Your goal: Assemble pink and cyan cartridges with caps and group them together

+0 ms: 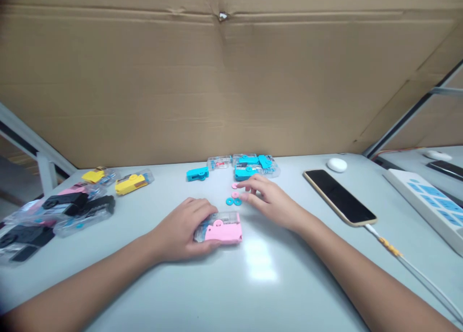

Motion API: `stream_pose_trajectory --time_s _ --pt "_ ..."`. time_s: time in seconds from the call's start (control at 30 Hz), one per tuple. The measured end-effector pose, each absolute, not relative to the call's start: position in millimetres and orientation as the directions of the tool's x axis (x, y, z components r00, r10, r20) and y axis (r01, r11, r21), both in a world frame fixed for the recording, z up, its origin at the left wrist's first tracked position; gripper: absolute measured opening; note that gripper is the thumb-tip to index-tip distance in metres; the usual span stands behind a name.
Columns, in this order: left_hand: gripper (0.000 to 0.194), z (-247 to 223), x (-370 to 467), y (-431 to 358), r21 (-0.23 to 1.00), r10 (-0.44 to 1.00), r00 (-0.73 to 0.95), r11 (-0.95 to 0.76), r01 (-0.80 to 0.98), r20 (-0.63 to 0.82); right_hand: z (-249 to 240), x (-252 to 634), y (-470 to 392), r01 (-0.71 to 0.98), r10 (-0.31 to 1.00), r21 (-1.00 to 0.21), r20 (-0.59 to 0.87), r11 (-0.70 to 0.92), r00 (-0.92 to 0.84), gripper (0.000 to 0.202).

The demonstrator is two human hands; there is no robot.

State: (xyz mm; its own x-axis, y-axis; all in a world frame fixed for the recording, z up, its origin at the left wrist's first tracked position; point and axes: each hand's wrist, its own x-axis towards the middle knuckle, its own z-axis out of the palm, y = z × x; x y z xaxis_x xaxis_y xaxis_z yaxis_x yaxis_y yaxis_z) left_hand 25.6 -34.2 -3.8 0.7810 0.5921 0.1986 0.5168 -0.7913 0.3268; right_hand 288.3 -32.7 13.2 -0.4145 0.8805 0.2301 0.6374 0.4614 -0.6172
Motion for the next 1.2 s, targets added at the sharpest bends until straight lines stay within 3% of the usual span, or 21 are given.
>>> stream_pose_trajectory --time_s 0.17,0.43,0.67,0.87,1.2 --pt "0.051 -1.8 24.9 -34.3 0.373 0.5 0.842 -0.834 0.406 0.202 -6.4 283.6 -20.3 0.689 0.85 -0.499 0.315 0.526 -0.421 0.029" --pt "0.056 -0.5 23.7 -34.2 0.406 0.499 0.847 -0.823 0.397 0.184 -11.6 277.8 -15.8 0.688 0.872 -0.536 0.295 0.489 -0.391 0.018" --pt "0.073 -1.7 23.8 -32.6 0.412 0.503 0.848 -0.817 0.403 0.168 -12.0 273.8 -14.3 0.69 0.833 -0.469 0.356 0.551 -0.424 0.022" --pt "0.06 -1.2 23.8 -34.3 0.407 0.503 0.846 -0.82 0.402 0.178 -11.3 265.2 -16.4 0.705 0.824 -0.427 0.332 0.566 -0.46 0.021" --pt "0.06 -2.0 23.1 -35.5 0.388 0.488 0.851 -0.835 0.39 0.194 -14.6 261.6 -12.6 0.675 0.892 -0.584 0.268 0.451 -0.364 0.006"
